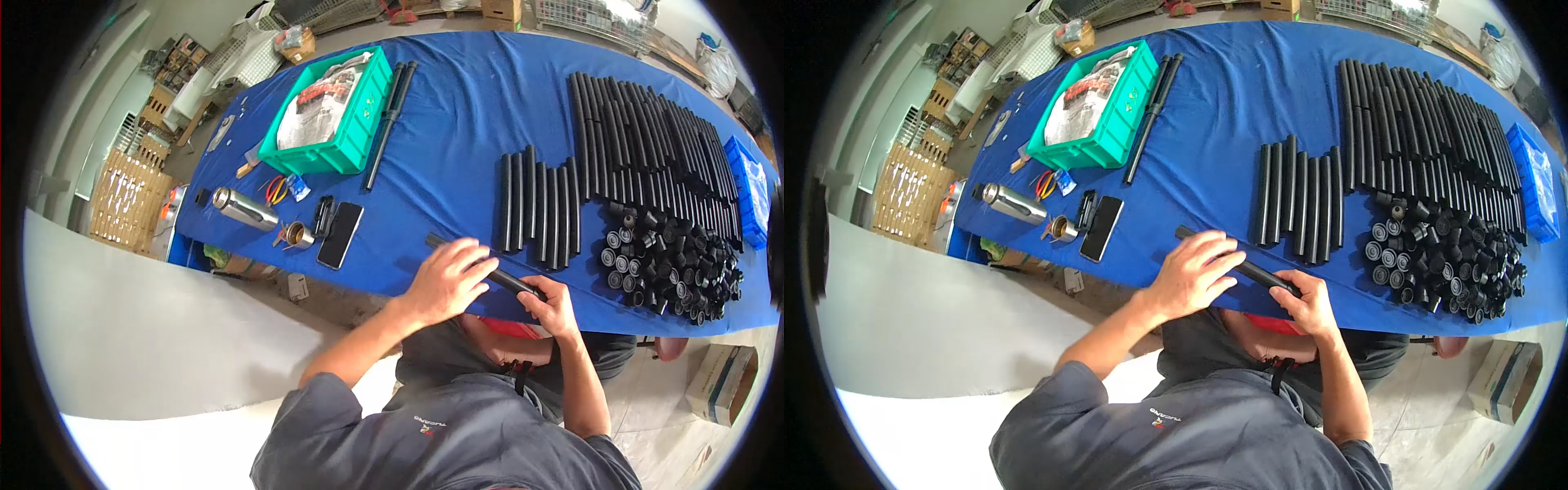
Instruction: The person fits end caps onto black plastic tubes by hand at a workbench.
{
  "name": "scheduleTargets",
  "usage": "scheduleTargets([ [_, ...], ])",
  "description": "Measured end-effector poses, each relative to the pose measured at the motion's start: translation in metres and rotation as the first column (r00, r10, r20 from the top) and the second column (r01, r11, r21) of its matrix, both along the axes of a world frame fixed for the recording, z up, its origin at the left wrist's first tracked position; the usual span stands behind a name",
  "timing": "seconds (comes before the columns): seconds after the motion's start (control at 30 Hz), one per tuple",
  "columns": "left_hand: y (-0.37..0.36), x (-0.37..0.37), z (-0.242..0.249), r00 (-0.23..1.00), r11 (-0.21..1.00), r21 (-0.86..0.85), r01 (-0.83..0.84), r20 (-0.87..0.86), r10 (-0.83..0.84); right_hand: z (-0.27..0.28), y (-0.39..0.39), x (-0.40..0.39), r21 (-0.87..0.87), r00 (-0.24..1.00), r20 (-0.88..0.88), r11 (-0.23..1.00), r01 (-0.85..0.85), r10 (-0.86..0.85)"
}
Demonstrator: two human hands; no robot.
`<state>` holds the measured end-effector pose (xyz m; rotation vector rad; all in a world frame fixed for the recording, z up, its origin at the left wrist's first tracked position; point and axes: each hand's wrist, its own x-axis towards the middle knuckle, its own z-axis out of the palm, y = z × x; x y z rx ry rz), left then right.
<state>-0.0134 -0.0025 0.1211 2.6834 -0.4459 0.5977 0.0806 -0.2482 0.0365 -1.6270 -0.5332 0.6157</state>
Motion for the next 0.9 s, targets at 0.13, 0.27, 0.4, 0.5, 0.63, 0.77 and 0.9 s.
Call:
scheduleTargets([
  [0.13, 0.016, 0.01, -0.015, 0.978, 0.977, 0.175, 0.126, -0.189, -0.092, 0.001, -0.008, 0.004, 0.005, 0.997, -0.02, 0.997, -0.072, 0.072],
  [0.27, 0.018, 0.01, -0.021, 0.958, 0.984, 0.099, 0.146, -0.264, -0.115, -0.002, -0.015, 0.009, -0.03, 0.978, -0.161, 0.99, -0.14, 0.133],
  [0.4, 0.057, 0.017, -0.014, 0.972, 0.982, -0.152, -0.115, -0.22, 0.079, -0.021, -0.008, 0.008, 0.508, 0.956, -0.289, 0.856, 0.1, 0.059],
  [0.5, 0.114, 0.049, -0.014, 0.912, 0.915, -0.064, -0.399, -0.127, 0.389, -0.021, -0.007, 0.005, 0.436, 0.961, -0.276, 0.895, 0.093, 0.035],
  [0.63, 0.193, 0.103, -0.047, 0.846, 0.84, 0.117, -0.53, 0.008, 0.533, -0.024, -0.008, 0.005, 0.409, 0.962, -0.271, 0.907, 0.099, 0.017],
  [0.77, 0.224, 0.14, -0.06, 0.727, 0.744, 0.274, -0.609, -0.183, 0.662, -0.025, -0.007, 0.005, 0.385, 0.96, -0.281, 0.915, 0.12, -0.008],
  [0.9, 0.231, 0.159, -0.066, 0.628, 0.678, 0.333, -0.655, -0.259, 0.734, -0.026, -0.009, 0.005, 0.381, 0.953, -0.302, 0.917, 0.117, 0.003],
])
